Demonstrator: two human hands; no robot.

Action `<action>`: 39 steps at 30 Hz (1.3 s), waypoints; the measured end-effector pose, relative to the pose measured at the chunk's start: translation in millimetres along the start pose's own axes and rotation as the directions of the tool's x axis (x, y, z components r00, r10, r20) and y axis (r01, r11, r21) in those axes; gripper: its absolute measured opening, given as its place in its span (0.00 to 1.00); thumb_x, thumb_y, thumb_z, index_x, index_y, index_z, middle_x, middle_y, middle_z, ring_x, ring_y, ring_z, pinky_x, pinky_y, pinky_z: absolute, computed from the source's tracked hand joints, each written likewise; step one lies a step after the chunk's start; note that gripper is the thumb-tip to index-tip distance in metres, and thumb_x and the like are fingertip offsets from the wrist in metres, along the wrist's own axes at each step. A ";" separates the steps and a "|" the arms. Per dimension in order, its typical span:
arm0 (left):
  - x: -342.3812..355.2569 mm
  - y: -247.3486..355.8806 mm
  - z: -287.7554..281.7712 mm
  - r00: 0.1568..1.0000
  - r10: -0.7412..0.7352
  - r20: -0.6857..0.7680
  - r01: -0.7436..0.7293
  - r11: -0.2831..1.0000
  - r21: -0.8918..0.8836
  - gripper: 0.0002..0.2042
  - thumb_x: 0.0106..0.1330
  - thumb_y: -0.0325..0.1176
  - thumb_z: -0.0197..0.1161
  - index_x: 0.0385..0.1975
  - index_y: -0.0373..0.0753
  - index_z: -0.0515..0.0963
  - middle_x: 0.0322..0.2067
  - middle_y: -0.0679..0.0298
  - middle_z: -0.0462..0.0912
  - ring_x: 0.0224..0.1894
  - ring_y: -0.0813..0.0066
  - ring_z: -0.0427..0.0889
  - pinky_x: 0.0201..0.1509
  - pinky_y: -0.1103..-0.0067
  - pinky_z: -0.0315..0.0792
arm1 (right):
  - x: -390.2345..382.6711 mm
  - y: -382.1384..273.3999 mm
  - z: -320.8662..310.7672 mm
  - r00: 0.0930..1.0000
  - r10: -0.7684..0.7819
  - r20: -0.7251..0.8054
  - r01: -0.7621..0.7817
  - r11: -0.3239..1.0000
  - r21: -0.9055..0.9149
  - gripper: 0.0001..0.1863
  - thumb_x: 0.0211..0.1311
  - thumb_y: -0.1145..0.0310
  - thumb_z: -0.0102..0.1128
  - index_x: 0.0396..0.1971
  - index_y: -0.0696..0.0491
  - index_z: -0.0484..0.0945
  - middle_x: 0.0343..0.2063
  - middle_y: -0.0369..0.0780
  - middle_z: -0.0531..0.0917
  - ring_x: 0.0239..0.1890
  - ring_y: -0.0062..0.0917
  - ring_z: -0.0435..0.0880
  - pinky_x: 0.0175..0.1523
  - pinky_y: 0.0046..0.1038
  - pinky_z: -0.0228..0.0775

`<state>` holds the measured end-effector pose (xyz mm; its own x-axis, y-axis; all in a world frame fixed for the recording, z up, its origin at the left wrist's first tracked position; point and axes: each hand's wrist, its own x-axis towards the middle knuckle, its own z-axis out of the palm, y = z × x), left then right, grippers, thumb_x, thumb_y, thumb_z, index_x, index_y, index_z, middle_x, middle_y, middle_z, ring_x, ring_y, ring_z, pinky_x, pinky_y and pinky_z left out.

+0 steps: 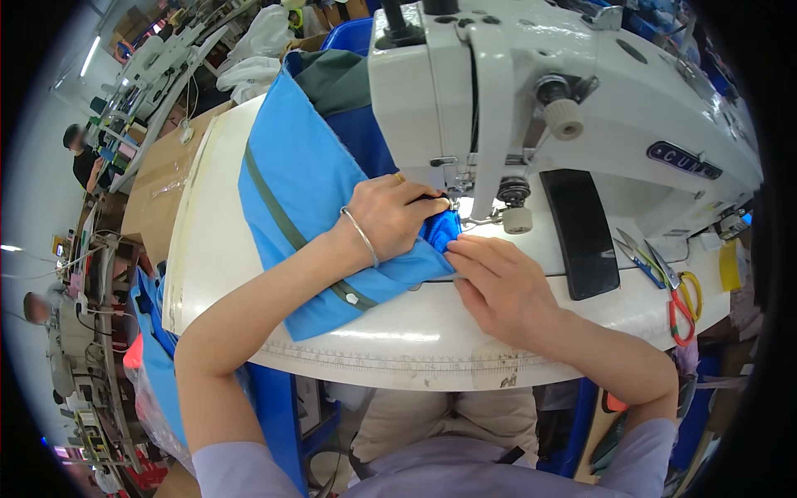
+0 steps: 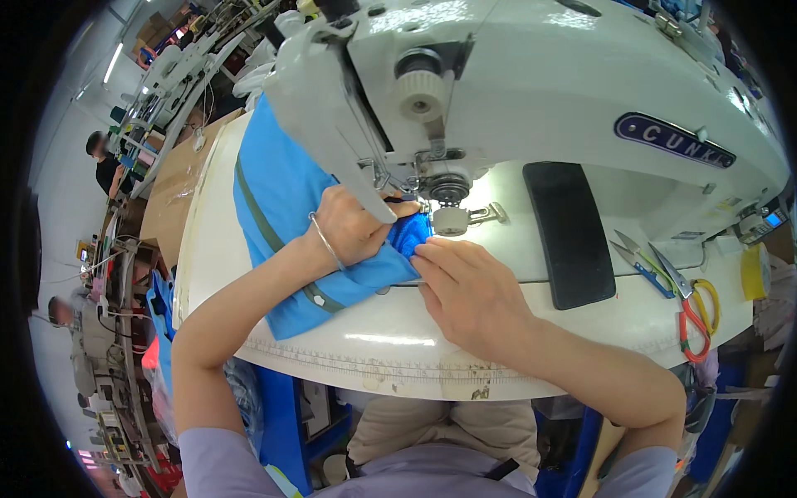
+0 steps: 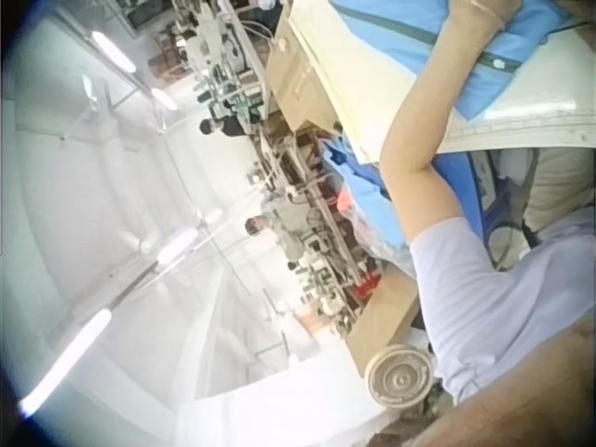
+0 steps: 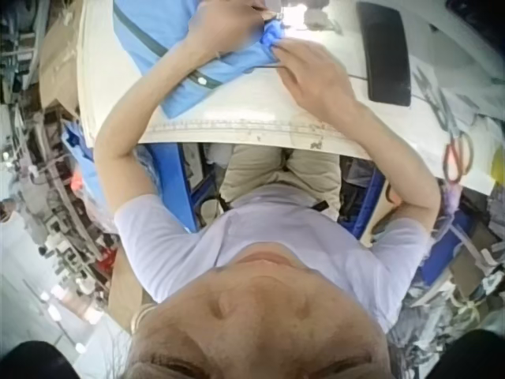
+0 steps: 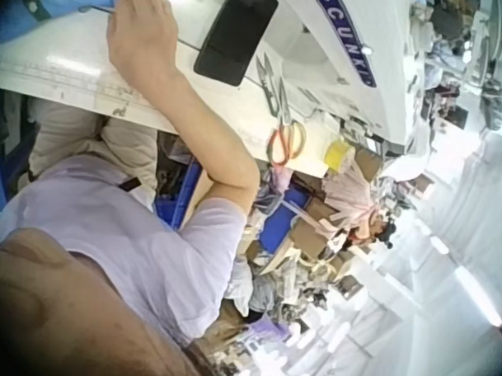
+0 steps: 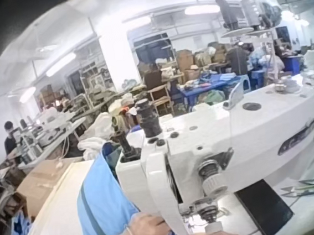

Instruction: The person sews a blue and green fabric bag using an industrial sewing machine. They align the edges of the bag, guide the material through the machine to stitch seams, and periodically adjust the fabric to ensure proper alignment. The person also uses scissors to trim threads during the process.

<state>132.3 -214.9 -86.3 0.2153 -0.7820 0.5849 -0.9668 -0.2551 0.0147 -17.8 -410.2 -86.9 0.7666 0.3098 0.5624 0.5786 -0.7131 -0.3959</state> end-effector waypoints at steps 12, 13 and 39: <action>-1.2 -1.5 1.2 1.000 0.013 -0.004 -0.013 1.000 0.009 0.13 0.50 0.25 0.68 0.36 0.44 0.88 0.38 0.67 0.87 0.37 0.68 0.86 0.39 0.73 0.81 | 34.2 45.0 -53.7 0.865 0.470 -0.174 -0.457 0.882 0.110 0.11 0.61 0.65 0.70 0.35 0.59 0.89 0.30 0.47 0.89 0.33 0.36 0.88 0.40 0.31 0.76; -1.2 -2.0 1.5 1.000 0.021 -0.004 -0.021 1.000 0.011 0.13 0.50 0.25 0.68 0.36 0.44 0.88 0.38 0.67 0.87 0.38 0.68 0.86 0.39 0.73 0.81 | 34.1 45.3 -52.9 0.862 0.468 -0.195 -0.455 0.884 0.108 0.12 0.61 0.66 0.70 0.35 0.60 0.89 0.30 0.47 0.89 0.33 0.36 0.88 0.40 0.30 0.76; -2.5 -12.4 17.7 1.000 -0.013 -0.027 0.014 1.000 0.005 0.10 0.52 0.28 0.66 0.35 0.43 0.87 0.39 0.67 0.86 0.42 0.67 0.84 0.43 0.71 0.81 | 18.2 58.3 -27.5 0.929 -0.294 -0.226 0.240 0.941 -0.239 0.10 0.46 0.80 0.75 0.27 0.54 0.83 0.22 0.38 0.83 0.18 0.27 0.80 0.23 0.25 0.67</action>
<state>146.2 -219.8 -102.4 0.2245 -0.7630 0.6062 -0.9630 -0.2687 0.0184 22.2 -463.4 -79.8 0.4787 0.3552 0.8029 0.6615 -0.7472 -0.0638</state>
